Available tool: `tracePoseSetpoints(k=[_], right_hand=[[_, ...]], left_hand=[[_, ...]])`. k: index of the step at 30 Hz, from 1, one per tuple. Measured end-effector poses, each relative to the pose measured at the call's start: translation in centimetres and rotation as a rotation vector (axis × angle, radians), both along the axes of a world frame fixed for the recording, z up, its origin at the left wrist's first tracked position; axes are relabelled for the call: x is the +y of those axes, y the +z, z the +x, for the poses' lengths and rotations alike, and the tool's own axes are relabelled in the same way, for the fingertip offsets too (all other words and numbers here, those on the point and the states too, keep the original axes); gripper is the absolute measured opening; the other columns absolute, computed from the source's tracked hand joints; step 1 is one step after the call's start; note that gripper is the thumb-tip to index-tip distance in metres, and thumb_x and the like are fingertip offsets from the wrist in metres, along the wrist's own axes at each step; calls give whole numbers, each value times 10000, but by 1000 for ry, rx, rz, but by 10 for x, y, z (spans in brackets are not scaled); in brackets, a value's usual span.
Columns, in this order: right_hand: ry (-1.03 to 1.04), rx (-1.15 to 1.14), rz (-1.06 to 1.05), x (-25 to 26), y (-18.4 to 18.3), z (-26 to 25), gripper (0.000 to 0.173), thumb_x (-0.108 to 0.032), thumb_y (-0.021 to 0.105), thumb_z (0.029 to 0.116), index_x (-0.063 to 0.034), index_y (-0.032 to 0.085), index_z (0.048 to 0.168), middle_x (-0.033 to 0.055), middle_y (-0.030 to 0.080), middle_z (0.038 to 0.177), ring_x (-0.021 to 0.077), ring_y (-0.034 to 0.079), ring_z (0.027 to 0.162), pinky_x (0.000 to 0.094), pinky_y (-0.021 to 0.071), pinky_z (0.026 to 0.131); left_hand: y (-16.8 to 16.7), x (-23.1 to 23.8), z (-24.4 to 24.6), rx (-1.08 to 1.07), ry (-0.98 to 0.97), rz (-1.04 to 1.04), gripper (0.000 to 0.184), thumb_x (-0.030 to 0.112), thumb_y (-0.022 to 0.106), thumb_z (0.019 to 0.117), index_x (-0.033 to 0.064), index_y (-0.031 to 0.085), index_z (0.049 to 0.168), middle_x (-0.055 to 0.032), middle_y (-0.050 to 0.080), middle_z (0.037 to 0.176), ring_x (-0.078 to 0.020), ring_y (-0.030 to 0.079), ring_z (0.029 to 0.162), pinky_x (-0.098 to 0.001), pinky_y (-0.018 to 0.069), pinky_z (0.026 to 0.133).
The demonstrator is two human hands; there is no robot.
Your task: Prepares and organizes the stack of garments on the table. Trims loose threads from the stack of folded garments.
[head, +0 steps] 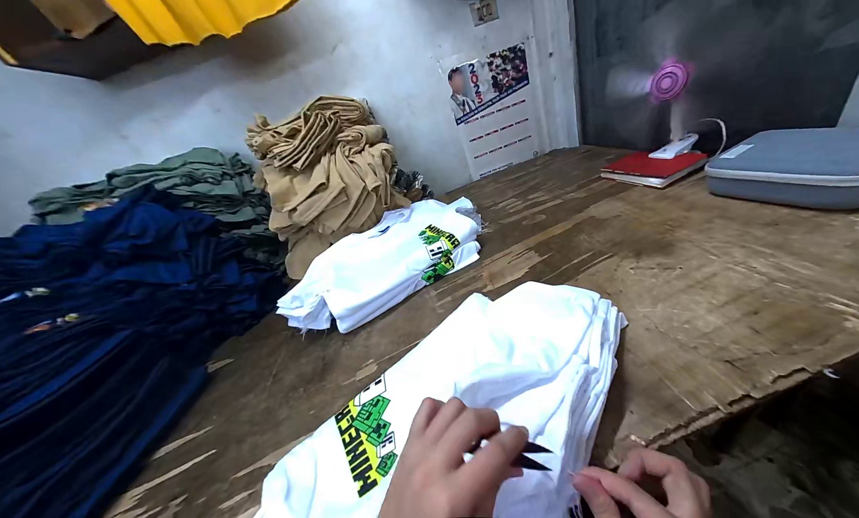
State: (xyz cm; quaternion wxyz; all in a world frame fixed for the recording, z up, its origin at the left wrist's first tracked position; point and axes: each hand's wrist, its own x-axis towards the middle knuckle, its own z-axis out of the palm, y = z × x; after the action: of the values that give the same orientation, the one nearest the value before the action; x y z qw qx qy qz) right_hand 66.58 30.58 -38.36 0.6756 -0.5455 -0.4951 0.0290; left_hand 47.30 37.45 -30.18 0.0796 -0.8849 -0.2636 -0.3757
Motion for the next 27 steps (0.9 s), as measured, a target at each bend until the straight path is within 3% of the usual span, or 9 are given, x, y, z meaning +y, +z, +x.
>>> tracePoseSetpoints(k=[6, 10, 13, 16, 18, 20, 22, 24, 27], right_hand=[[-68, -129, 105, -3, 0, -2, 115, -341, 786, 903, -248, 788, 836, -29, 583, 924, 87, 510, 1073, 294, 346, 1007], [-57, -246, 44, -7, -1, 4, 207, -454, 723, 890, -259, 729, 820, -38, 651, 960, 119, 555, 1080, 369, 362, 1026], [-80, -336, -39, 0, 5, -7, 470, -641, 777, 787, -205, 692, 941, 16, 682, 976, 198, 594, 1020, 457, 387, 975], [-118, -372, -86, 15, 11, -23, 356, -497, 791, 794, -182, 712, 942, 22, 700, 962, 238, 613, 991, 503, 394, 922], [-91, -345, -83, 18, 14, -28, 175, -290, 779, 813, -178, 722, 934, -11, 719, 939, 200, 626, 976, 486, 393, 927], [28, -294, -77, 17, 15, -25, 141, -164, 769, 833, -159, 747, 973, -36, 741, 880, 137, 652, 901, 476, 397, 964], [85, -308, -76, 17, 13, -14, 143, -203, 790, 857, -174, 800, 997, -49, 742, 802, 120, 657, 829, 495, 386, 964], [-35, -428, -83, 14, 9, -5, 97, -303, 753, 889, -258, 834, 917, -48, 614, 675, 153, 588, 802, 499, 339, 946], [-161, -472, -85, 8, 7, 3, 158, -367, 707, 927, -277, 797, 834, -30, 604, 688, 168, 583, 868, 466, 317, 947]], left_hand=[[-6, -8, 22, 203, 6, 239, 193, 109, 581, 992, 182, 737, 1079, -15, 668, 925, -189, 571, 795, -356, 429, 724], [-9, 5, 12, 69, 1, 6, 146, 294, 639, 1002, 238, 736, 1095, 22, 681, 943, -142, 616, 850, -355, 462, 775], [-24, 27, 6, 10, -130, -158, 177, 259, 726, 863, 289, 764, 1033, 47, 589, 784, -104, 577, 759, -312, 464, 705], [-27, 40, 5, -3, -194, -256, 132, 214, 728, 857, 286, 799, 943, 67, 613, 730, -80, 596, 743, -289, 484, 710], [-21, 45, 5, 6, -211, -306, 141, 181, 698, 880, 258, 788, 957, 63, 628, 753, -81, 602, 758, -292, 490, 733], [-13, 46, 6, -11, -199, -389, 97, 189, 707, 916, 224, 775, 977, 70, 667, 804, -52, 615, 771, -260, 520, 741], [-12, 47, 14, -14, -124, -449, 90, 158, 713, 898, 195, 761, 964, 63, 684, 841, -51, 631, 769, -260, 548, 720], [-21, 48, 27, 9, -56, -463, 153, 100, 717, 818, 167, 753, 951, 31, 698, 845, -101, 668, 782, -330, 577, 724], [-23, 46, 26, -23, -70, -476, 290, 169, 774, 820, 162, 726, 1106, -2, 689, 950, -124, 670, 856, -353, 588, 785]])
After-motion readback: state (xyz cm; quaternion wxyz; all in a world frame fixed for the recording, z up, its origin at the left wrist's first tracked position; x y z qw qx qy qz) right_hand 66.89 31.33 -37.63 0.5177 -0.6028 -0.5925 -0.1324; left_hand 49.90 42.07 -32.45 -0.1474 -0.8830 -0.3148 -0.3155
